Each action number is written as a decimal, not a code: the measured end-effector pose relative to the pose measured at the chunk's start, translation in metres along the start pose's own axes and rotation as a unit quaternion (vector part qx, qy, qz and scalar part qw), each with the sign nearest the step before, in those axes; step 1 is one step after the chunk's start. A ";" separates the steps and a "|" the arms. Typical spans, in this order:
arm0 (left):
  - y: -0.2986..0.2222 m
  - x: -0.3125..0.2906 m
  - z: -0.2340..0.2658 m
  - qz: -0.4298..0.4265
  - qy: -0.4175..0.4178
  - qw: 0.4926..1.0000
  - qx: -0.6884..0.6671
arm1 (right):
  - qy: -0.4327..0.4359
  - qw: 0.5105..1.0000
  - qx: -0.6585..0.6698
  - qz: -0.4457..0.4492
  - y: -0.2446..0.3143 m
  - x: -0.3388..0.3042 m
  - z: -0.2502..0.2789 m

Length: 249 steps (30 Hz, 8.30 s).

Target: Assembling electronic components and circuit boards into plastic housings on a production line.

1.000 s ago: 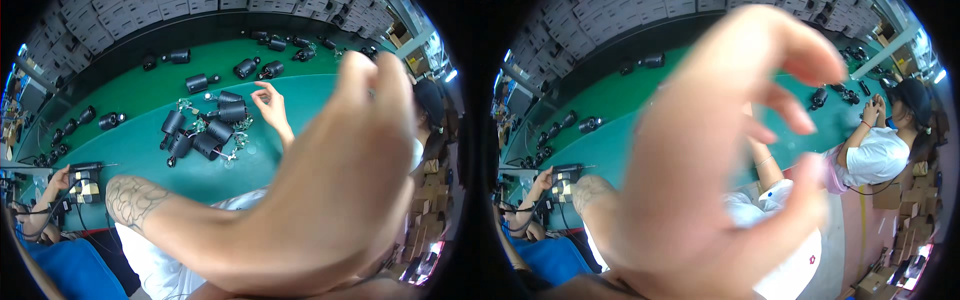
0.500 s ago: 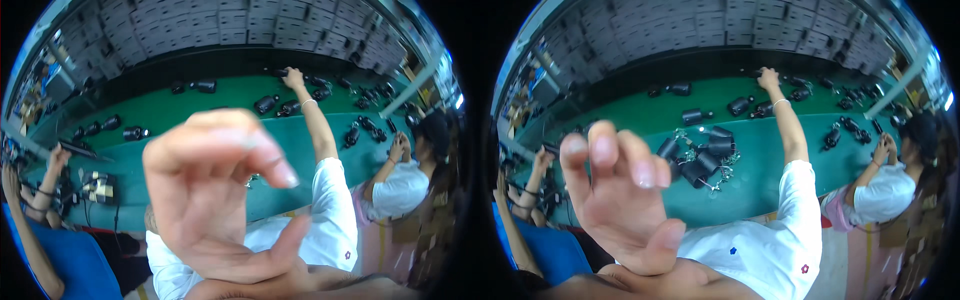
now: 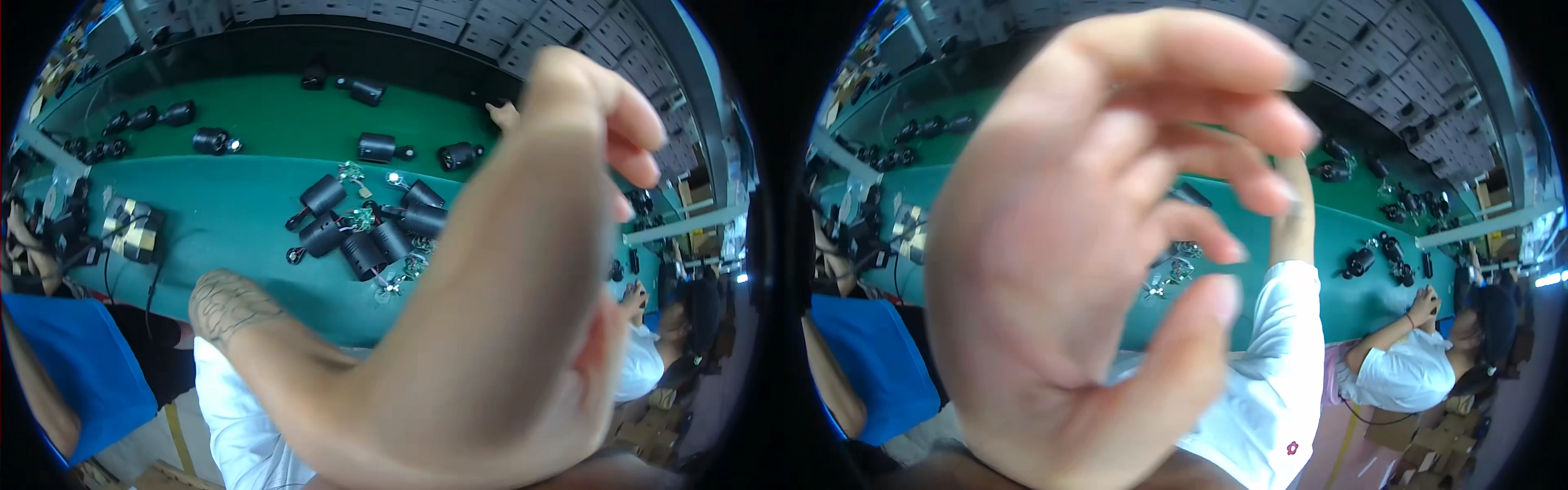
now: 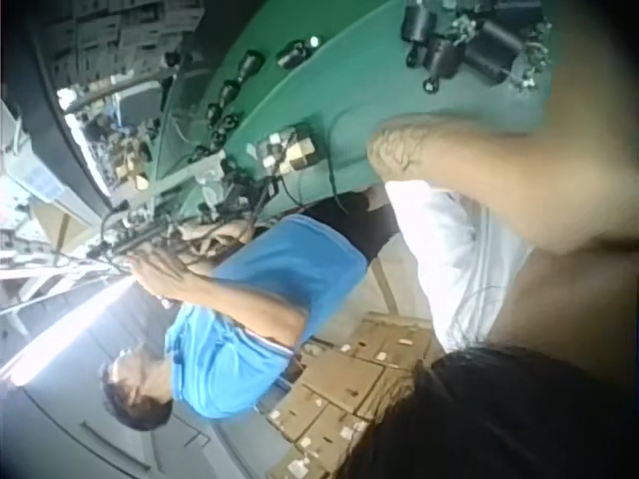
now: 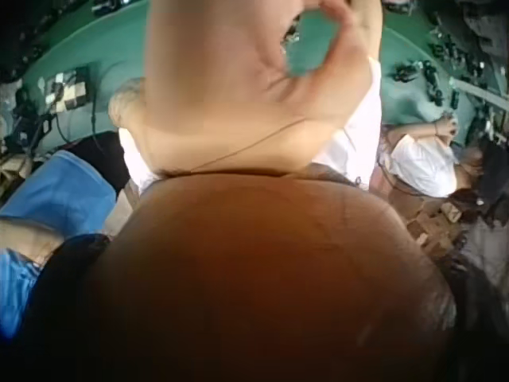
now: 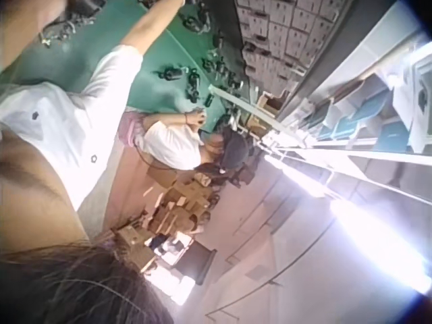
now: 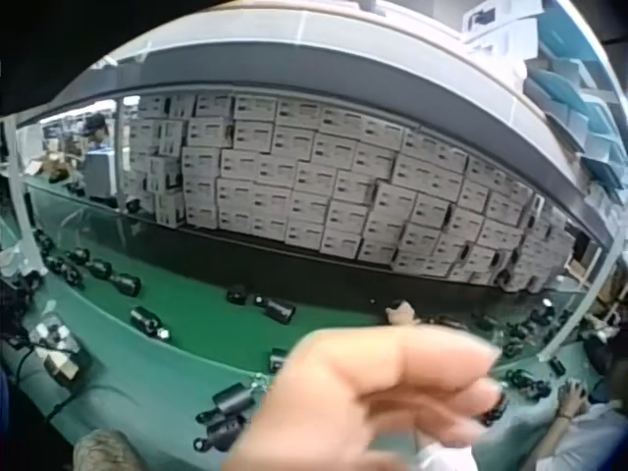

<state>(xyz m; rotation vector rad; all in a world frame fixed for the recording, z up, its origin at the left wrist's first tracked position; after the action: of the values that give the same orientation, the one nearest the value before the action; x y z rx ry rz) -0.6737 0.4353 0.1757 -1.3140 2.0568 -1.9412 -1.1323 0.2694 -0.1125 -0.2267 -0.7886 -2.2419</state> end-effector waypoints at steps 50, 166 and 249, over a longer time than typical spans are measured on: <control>0.186 -0.149 0.059 0.290 0.111 0.919 -0.243 | 0.200 0.689 0.697 -0.004 0.085 -0.368 0.152; 0.208 -0.151 0.037 0.100 0.075 0.982 0.143 | -0.044 0.852 0.494 0.169 0.129 -0.364 0.220; 0.192 -0.128 0.015 -0.099 -0.138 0.902 0.398 | 0.173 0.849 0.495 0.070 0.132 -0.366 0.216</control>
<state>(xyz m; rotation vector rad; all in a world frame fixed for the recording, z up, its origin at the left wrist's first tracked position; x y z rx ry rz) -0.6871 0.4717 -0.0526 -1.4661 0.8465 -2.1350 -0.7948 0.5435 -0.0181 0.5803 -1.5254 -1.4164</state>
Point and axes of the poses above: each hand's wrist, its own x-axis towards the middle knuckle, its own z-axis out of the back of the hand, y = z × x, the point moved 2 cm from there along x, towards the middle knuckle, and after that the axes turned 2 degrees about -y, right-handed, at the moved point
